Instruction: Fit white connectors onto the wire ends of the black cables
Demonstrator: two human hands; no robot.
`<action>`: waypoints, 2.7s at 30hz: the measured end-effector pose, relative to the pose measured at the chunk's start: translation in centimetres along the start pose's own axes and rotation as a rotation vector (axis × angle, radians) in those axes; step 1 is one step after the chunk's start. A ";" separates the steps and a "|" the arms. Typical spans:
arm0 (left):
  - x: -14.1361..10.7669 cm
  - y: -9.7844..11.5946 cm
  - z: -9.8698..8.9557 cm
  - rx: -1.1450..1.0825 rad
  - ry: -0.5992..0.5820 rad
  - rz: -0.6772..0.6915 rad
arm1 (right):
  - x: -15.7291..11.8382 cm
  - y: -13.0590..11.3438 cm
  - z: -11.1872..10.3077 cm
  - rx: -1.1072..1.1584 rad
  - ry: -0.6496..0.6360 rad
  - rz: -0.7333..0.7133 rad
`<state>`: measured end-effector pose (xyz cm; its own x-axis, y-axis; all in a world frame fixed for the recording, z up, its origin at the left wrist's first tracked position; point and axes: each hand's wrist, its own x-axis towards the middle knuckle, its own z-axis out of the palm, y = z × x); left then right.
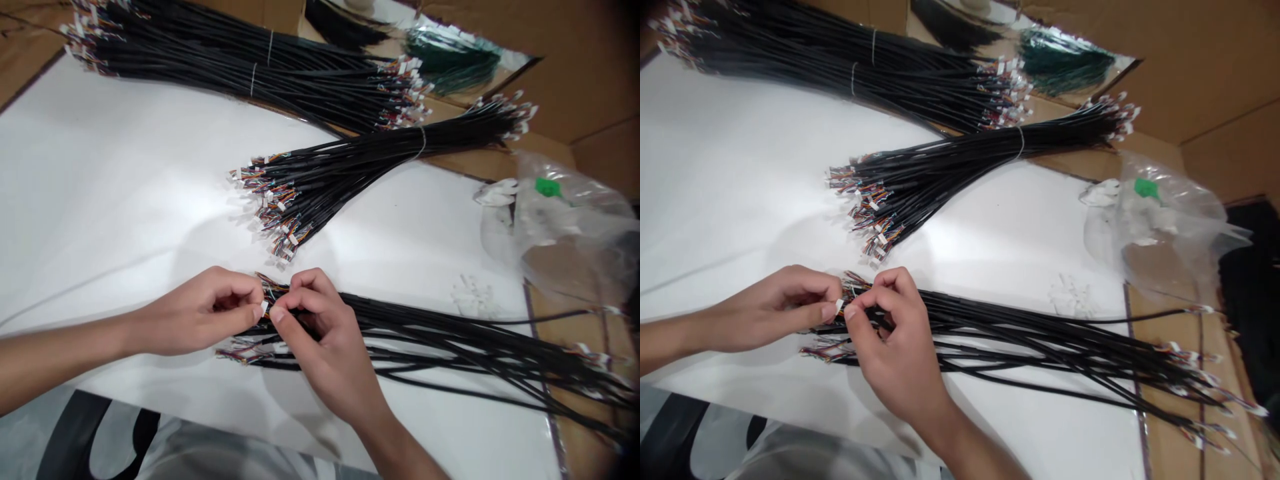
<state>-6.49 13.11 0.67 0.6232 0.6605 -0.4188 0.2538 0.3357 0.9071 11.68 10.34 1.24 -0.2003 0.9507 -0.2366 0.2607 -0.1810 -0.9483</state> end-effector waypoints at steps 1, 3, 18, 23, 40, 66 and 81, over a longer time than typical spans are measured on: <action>0.0 0.0 0.0 -0.011 0.007 -0.008 | 0.0 0.0 0.0 -0.006 -0.005 0.002; -0.1 0.1 0.0 -0.023 0.011 -0.018 | 0.0 0.0 -0.1 -0.013 -0.016 0.009; 0.2 -0.1 -0.3 -0.071 -0.005 -0.040 | -0.1 0.1 -0.2 -0.012 -0.020 0.018; 0.1 -0.1 -0.4 -0.068 0.011 -0.072 | -0.1 0.1 -0.1 0.005 -0.003 0.021; 0.1 0.1 -0.5 -0.197 -0.011 -0.097 | -0.1 0.1 -0.4 0.070 -0.021 0.059; 0.1 -0.1 -0.3 -0.070 0.013 -0.037 | 0.1 0.4 -0.2 0.022 -0.009 0.038; 0.0 -0.2 -0.2 -0.056 0.042 -0.109 | 0.0 0.4 0.0 0.009 0.007 0.050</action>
<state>-6.70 13.14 0.49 0.5619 0.6452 -0.5176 0.2759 0.4437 0.8527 11.82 10.27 0.90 -0.1806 0.9422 -0.2820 0.2614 -0.2305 -0.9373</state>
